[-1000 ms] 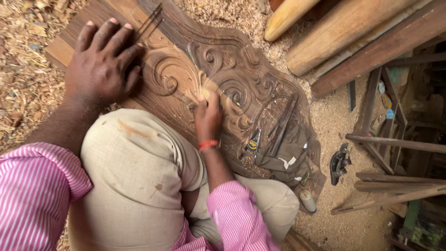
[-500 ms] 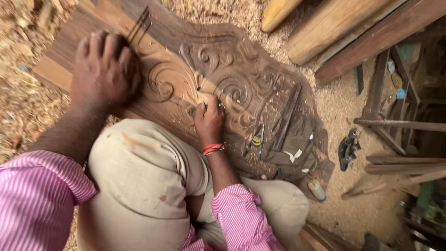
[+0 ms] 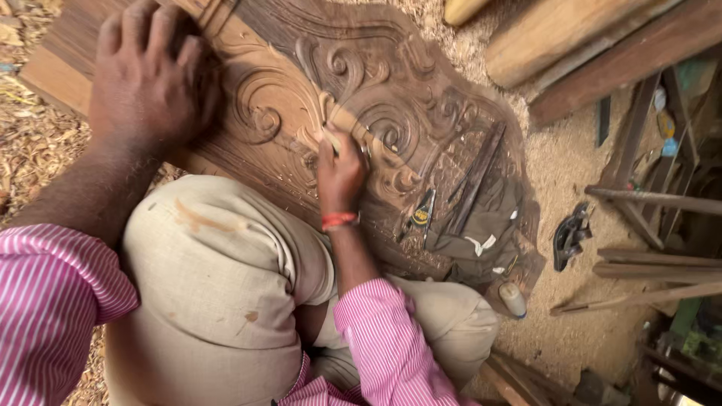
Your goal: The person sits on the floor and carves a decorative floral pattern into a wooden panel using a chisel and a mallet. They repeatedly strike the chisel to shape the wood and occasionally wipe away sawdust with their hand.
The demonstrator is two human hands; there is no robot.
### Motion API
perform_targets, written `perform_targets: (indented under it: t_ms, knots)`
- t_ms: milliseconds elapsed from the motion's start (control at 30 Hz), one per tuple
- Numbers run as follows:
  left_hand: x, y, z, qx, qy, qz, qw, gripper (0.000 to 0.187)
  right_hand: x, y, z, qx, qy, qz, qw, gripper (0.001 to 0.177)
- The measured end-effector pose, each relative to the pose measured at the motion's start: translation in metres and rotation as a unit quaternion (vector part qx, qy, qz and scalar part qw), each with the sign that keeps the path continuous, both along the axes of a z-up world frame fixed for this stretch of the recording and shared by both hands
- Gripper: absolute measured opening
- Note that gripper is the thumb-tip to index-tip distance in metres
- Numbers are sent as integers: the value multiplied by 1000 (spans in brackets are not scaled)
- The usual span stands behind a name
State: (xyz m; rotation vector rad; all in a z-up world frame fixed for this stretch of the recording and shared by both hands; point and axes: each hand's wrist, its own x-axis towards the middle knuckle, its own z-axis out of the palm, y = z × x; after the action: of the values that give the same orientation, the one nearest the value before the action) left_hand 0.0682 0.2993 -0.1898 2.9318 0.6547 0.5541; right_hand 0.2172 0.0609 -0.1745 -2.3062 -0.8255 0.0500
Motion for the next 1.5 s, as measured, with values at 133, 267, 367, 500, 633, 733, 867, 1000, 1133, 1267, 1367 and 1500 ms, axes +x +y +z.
perform_targets:
  t_ms: [133,267,367,500,633,733,867,1000,1133,1267,1367,1500]
  knots:
    - [-3,-1,-1,4,10,1,1000,36,9,9,1,-40,-80,38,995,12]
    - [-2,1,1,-9,1,-4,1000,37,8,-5,11,-13,-96,106,990,11]
    - [-3,1,-2,-5,6,-5,1000,36,12,-3,-2,-4,-74,105,992,12]
    - [-6,-2,2,-4,4,-6,1000,36,26,4,-12,-31,-101,112,988,9]
    - [0,3,7,1,-4,3,1000,38,17,-3,1,-57,-89,96,990,12]
    - [-1,-1,-2,12,15,1,1000,39,13,-8,2,-26,-87,126,988,13]
    - [-3,-1,-2,-8,30,0,1000,40,32,8,-9,-7,-87,139,986,15]
    - [3,1,3,-4,23,9,1000,44,17,-12,3,-39,-88,131,987,13]
    - [-1,-2,-6,13,28,0,1000,40,20,-7,-12,-72,-86,97,989,17]
    - [-2,1,6,-19,21,-10,1000,37,28,3,-13,-59,-116,110,985,18]
    - [2,4,7,-34,1,-10,999,37,24,-5,-5,-24,-73,118,990,17]
    - [-1,-3,-2,-20,20,-8,1000,39,27,0,-8,-56,-63,120,989,19]
